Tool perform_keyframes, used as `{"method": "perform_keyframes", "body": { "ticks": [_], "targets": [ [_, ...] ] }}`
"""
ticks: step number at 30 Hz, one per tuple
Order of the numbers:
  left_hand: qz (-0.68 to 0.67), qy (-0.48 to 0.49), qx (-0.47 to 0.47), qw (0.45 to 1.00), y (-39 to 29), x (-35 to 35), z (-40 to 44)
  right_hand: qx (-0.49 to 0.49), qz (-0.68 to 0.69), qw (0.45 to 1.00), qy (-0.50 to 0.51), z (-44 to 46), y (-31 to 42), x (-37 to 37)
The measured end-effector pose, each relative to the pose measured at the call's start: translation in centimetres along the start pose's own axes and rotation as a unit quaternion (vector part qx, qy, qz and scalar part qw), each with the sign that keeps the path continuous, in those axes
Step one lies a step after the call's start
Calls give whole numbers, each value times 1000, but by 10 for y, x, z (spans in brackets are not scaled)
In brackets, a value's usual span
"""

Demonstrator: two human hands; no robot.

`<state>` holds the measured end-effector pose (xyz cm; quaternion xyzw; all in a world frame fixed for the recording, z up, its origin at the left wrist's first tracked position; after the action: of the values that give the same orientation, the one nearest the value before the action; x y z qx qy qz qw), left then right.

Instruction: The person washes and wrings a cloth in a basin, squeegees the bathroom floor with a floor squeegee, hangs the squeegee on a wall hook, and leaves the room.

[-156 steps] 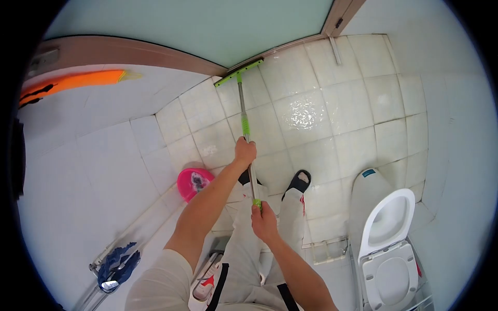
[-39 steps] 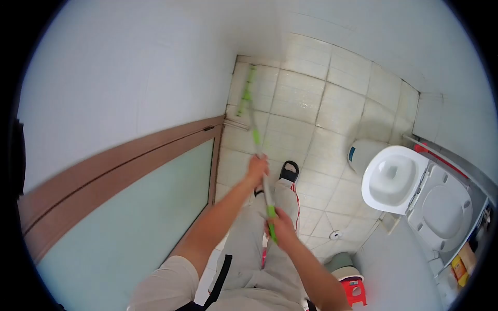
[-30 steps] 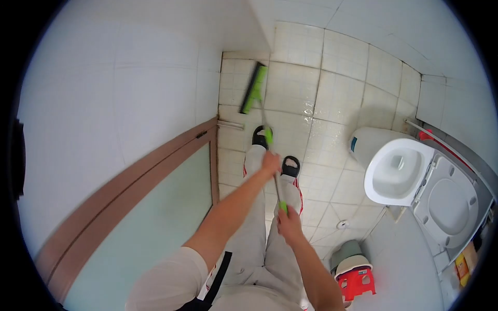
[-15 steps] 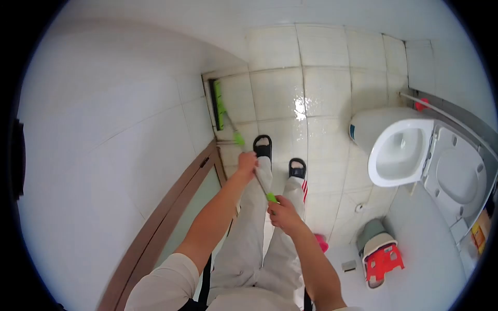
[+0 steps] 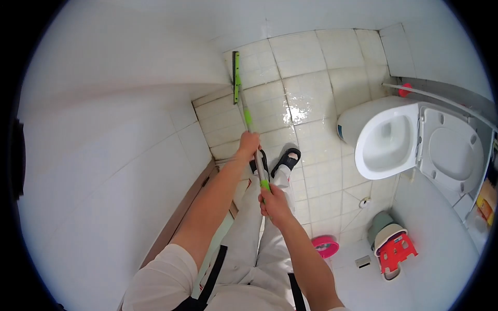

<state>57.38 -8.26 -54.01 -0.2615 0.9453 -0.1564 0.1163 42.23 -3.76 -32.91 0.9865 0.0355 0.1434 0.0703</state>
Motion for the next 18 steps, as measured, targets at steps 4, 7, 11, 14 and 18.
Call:
{"method": "perform_keyframes", "body": {
  "ticks": [4, 7, 11, 14, 18],
  "targets": [
    [265, -28, 126, 956, 56, 39, 32, 27, 52, 997, -59, 5, -33, -39],
    [332, -25, 84, 939, 90, 64, -41, 17, 55, 994, -96, -38, -100, -62],
    [307, 0, 113, 945, 73, 66, -78, 80, 130, 988, -33, -79, -71, -45],
    [250, -18, 96, 963, 13, 65, -48, 53, 153, 986, 32, -32, -23, -38],
    [118, -8, 74, 990, -74, 82, 5, -5, 222, 969, 109, 51, 59, -42]
  ]
}}
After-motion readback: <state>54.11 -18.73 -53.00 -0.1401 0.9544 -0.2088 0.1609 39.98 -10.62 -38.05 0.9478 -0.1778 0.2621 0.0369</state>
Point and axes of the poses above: each hand's wrist, its own z-axis towards the middle knuckle, its own x-axis out of the palm, y = z × x, the point moved 6 cm from there along z, towards the middle knuckle, and after that the axes turned 3 degrees about -x, right-handed, at the moved point
